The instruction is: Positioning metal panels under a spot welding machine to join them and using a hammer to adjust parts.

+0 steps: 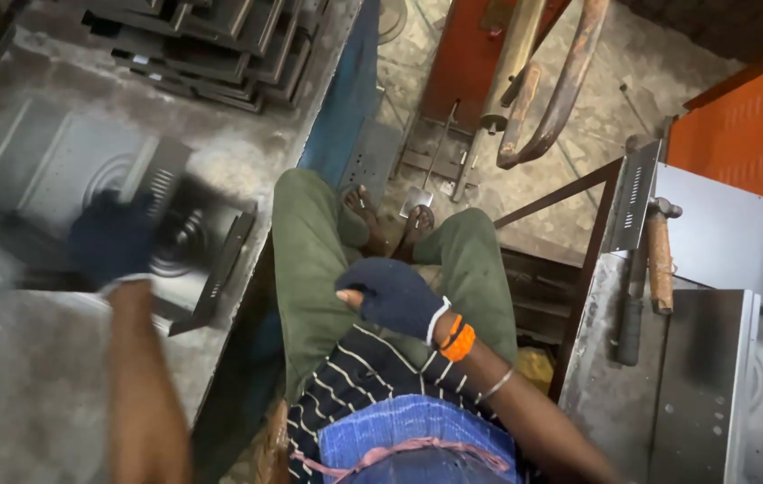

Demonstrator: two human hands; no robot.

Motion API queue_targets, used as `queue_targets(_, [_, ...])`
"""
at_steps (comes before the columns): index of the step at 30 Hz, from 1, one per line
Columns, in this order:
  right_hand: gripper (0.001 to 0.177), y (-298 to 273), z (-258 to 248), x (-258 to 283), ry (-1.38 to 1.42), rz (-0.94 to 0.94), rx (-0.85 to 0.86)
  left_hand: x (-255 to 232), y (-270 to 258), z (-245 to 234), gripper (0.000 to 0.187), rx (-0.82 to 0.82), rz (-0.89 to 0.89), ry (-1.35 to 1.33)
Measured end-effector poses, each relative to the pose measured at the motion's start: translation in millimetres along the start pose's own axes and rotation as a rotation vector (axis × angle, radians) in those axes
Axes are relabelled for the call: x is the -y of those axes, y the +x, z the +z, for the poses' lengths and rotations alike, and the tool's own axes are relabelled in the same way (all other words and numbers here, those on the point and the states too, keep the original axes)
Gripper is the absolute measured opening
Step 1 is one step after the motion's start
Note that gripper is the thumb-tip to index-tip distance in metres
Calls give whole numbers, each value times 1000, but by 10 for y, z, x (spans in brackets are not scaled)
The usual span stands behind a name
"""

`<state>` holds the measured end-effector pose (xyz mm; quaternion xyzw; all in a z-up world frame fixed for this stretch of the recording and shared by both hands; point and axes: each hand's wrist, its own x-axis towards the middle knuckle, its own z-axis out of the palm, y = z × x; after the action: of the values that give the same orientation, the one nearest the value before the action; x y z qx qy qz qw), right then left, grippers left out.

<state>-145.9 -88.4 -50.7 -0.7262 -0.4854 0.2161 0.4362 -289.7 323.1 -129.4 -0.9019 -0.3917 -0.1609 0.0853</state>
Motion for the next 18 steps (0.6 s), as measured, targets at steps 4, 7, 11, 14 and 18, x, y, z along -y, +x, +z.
queue_targets(4, [24, 241, 133, 110, 143, 14, 71, 167, 68, -495, 36, 23, -35, -285])
queue_targets(7, [28, 352, 401, 50, 424, 110, 202, 255, -21, -741, 34, 32, -63, -497])
queue_targets(11, [33, 403, 882, -255, 1312, 231, 301, 278, -70, -1021, 33, 22, -80, -785])
queue_targets(14, [33, 188, 1265, -909, 1836, 393, 174, 129, -165, -1103, 35, 34, -79, -1022])
queue_targets(18, [35, -78, 1098, -1129, 1820, 374, 129, -199, -386, -1230, 38, 60, -85, -1344])
